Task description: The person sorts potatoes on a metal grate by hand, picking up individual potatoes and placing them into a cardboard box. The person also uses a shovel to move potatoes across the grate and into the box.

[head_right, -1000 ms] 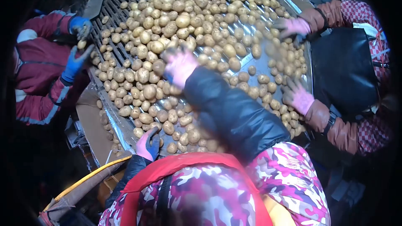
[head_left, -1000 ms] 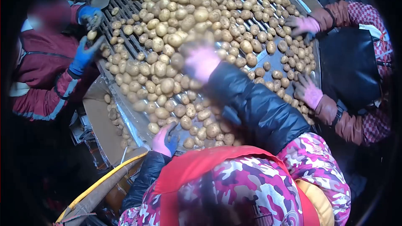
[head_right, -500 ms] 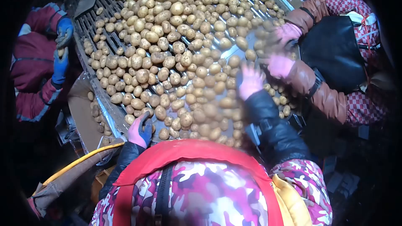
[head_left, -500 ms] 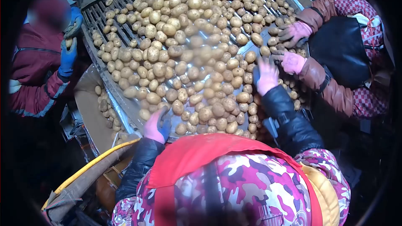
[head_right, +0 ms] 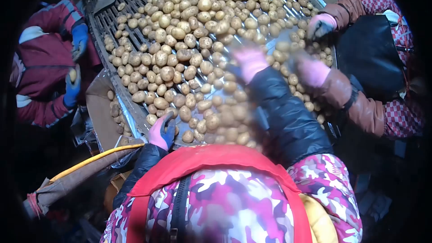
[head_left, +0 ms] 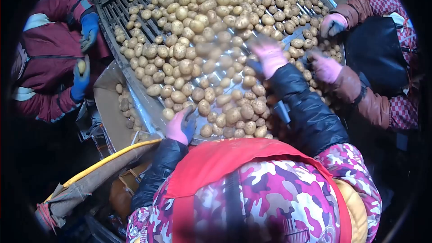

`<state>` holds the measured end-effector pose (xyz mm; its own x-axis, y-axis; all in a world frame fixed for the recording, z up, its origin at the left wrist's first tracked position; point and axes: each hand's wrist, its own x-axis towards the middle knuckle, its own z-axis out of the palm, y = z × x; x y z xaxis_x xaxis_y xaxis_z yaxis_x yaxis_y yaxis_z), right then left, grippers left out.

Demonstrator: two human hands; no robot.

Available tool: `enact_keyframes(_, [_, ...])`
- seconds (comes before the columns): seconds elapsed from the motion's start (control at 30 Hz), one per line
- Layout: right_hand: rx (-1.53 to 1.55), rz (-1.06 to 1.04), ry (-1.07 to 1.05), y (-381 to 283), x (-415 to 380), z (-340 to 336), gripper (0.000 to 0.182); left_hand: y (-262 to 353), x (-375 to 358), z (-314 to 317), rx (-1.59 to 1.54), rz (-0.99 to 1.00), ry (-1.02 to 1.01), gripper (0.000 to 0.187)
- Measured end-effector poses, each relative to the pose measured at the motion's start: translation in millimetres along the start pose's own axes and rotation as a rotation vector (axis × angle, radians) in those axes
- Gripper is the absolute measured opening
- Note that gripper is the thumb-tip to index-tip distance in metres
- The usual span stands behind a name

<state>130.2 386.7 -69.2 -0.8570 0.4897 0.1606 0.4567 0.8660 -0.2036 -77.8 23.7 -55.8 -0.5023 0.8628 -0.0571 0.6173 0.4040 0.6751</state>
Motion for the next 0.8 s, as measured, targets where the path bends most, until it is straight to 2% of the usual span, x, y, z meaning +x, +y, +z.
enact_keyframes(0.03, [-0.127, 0.103, 0.090, 21, -19, 10, 0.068, 2, 1, 0, 0.009, -0.005, 0.003, 0.038])
enact_keyframes(0.07, [-0.103, 0.226, -0.052, 39, -33, 7, 0.073, 3, 1, 3, 0.015, -0.007, -0.004, 0.037])
enact_keyframes(0.1, [-0.150, 0.294, -0.082, 47, -52, 2, 0.071, 0, 2, 5, 0.035, 0.051, 0.018, 0.037])
enact_keyframes(0.13, [-0.200, 0.361, -0.112, 52, -73, -3, 0.069, -1, 1, 8, -0.016, -0.027, 0.006, 0.037])
enact_keyframes(0.17, [-0.189, 0.383, -0.093, 54, -91, -7, 0.068, 0, 1, 9, -0.022, -0.022, 0.008, 0.037])
enact_keyframes(0.2, [-0.176, 0.400, -0.070, 50, -107, -13, 0.067, 0, 0, 9, -0.024, -0.018, 0.015, 0.037])
enact_keyframes(0.23, [0.058, 0.486, 0.028, 35, -118, -13, 0.066, 0, -2, 9, -0.033, -0.014, 0.019, 0.037])
enact_keyframes(0.27, [0.130, 0.529, 0.076, 15, -129, -14, 0.065, -1, -2, 10, -0.041, -0.008, 0.029, 0.037])
enact_keyframes(0.3, [0.171, 0.509, 0.007, -18, -126, -31, 0.060, -1, -1, 11, -0.048, -0.001, 0.041, 0.037])
enact_keyframes(0.33, [0.043, 0.212, 0.233, -47, -127, -28, 0.051, 0, 0, 12, -0.037, 0.012, 0.046, 0.036])
enact_keyframes(0.37, [0.188, 0.166, -0.117, -89, -110, -63, 0.031, -1, 1, 12, -0.024, 0.024, 0.050, 0.036])
enact_keyframes(0.4, [0.307, -0.135, 0.023, -110, -114, -33, 0.019, -3, 0, 13, -0.009, 0.033, 0.053, 0.036])
enact_keyframes(0.5, [0.178, -0.630, 0.060, -132, -113, -5, 0.029, -6, 0, 14, -0.029, -0.015, 0.036, 0.036])
enact_keyframes(0.57, [0.190, -0.546, -0.094, -104, -104, 1, 0.039, -2, -2, 9, 0.021, 0.017, 0.032, 0.037])
enact_keyframes(0.6, [0.061, -0.345, -0.124, -102, -94, -29, 0.042, -3, -3, 10, 0.016, 0.026, 0.064, 0.038])
enact_keyframes(0.63, [0.017, -0.254, 0.093, -78, -96, -16, 0.042, -12, -3, 13, -0.015, 0.052, 0.073, 0.039])
enact_keyframes(0.7, [-0.057, -0.020, 0.079, -38, -95, -22, 0.051, -13, -4, 14, -0.032, 0.059, 0.057, 0.037])
enact_keyframes(0.73, [-0.062, 0.088, 0.153, -2, -98, 2, 0.052, -3, -3, 9, -0.017, 0.044, 0.045, 0.036])
enact_keyframes(0.8, [-0.286, 0.257, 0.097, 12, -86, -2, 0.055, 0, -3, 7, -0.014, 0.040, 0.034, 0.034])
